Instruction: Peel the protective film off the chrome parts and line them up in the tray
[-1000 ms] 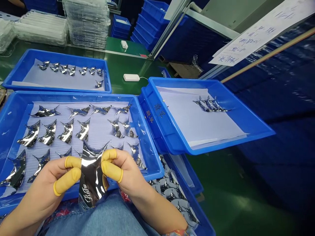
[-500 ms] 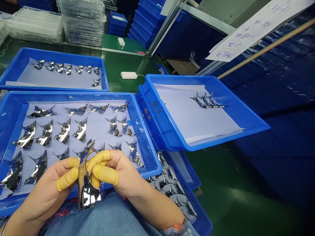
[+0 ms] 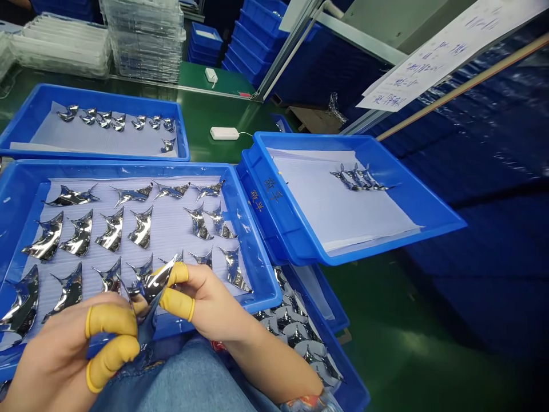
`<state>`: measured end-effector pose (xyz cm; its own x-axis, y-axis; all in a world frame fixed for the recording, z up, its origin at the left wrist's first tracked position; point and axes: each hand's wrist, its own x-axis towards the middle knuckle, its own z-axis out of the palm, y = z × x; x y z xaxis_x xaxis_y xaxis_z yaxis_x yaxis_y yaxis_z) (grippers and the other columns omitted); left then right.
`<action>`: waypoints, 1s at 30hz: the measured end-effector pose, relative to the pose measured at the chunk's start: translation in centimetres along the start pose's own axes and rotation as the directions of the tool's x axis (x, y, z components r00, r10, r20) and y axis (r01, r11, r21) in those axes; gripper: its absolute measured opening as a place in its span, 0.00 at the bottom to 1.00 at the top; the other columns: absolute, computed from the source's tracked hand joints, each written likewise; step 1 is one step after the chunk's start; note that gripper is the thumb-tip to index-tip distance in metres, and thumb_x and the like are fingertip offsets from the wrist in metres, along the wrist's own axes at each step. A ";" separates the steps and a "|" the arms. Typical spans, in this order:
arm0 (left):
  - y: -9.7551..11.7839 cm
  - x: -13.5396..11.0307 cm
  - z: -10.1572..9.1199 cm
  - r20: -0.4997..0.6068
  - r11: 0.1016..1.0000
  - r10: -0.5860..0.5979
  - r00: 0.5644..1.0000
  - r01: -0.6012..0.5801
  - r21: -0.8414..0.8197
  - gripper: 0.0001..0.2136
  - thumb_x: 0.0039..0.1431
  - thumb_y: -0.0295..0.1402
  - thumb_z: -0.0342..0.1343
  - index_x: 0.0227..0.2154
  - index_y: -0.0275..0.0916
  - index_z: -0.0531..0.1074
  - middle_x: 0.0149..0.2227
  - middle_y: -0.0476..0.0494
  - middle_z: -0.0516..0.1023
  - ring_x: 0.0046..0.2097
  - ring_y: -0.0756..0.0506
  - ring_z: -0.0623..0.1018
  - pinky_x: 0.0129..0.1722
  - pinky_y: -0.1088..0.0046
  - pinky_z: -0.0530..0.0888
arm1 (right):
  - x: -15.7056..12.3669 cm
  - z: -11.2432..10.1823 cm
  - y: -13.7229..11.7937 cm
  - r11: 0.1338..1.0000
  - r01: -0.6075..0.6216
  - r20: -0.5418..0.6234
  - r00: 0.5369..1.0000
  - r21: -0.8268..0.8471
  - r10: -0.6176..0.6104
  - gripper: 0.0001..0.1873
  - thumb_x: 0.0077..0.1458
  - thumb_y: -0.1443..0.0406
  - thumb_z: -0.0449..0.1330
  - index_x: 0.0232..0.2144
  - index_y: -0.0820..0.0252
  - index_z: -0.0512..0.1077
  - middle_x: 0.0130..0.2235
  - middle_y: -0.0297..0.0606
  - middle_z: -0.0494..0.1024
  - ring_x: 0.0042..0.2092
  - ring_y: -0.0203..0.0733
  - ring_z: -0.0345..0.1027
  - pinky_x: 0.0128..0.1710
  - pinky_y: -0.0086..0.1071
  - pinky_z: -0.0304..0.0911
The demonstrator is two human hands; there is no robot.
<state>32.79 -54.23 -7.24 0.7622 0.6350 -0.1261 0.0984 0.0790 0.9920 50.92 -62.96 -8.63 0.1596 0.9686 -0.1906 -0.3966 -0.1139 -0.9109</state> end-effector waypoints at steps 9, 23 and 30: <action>1.5 -0.4 1.1 -0.077 0.990 0.075 0.994 -0.065 0.125 0.05 0.49 0.43 0.67 0.24 0.51 0.81 0.21 0.50 0.77 0.23 0.44 0.74 0.26 0.69 0.76 | 0.0 0.2 -0.4 0.997 -0.010 0.050 0.999 -0.072 0.013 0.24 0.47 0.46 0.67 0.24 0.60 0.69 0.29 0.35 0.67 0.35 0.37 0.61 0.42 0.35 0.65; -3.1 0.7 -0.9 0.019 0.976 -0.208 0.978 0.208 -0.062 0.17 0.59 0.50 0.55 0.41 0.46 0.79 0.35 0.46 0.83 0.38 0.46 0.80 0.41 0.77 0.77 | 1.0 -1.2 -3.1 0.888 -0.078 0.034 0.994 -0.453 0.104 0.10 0.53 0.62 0.62 0.25 0.63 0.70 0.26 0.33 0.72 0.27 0.31 0.64 0.29 0.27 0.64; -4.6 -0.5 -1.9 -0.084 0.957 -0.107 0.991 0.126 0.262 0.16 0.58 0.48 0.57 0.45 0.47 0.78 0.42 0.46 0.83 0.46 0.42 0.80 0.48 0.72 0.74 | 10.4 -3.5 -5.5 0.007 -0.348 -0.343 0.929 -0.938 0.141 0.08 0.57 0.66 0.57 0.32 0.67 0.75 0.33 0.44 0.78 0.38 0.45 0.72 0.38 0.37 0.67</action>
<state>30.78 -53.43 -11.73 0.6910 0.6848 -0.2313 0.3579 -0.0461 0.9326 57.95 -53.05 -6.93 0.4023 0.8076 -0.4313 0.7894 -0.5446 -0.2834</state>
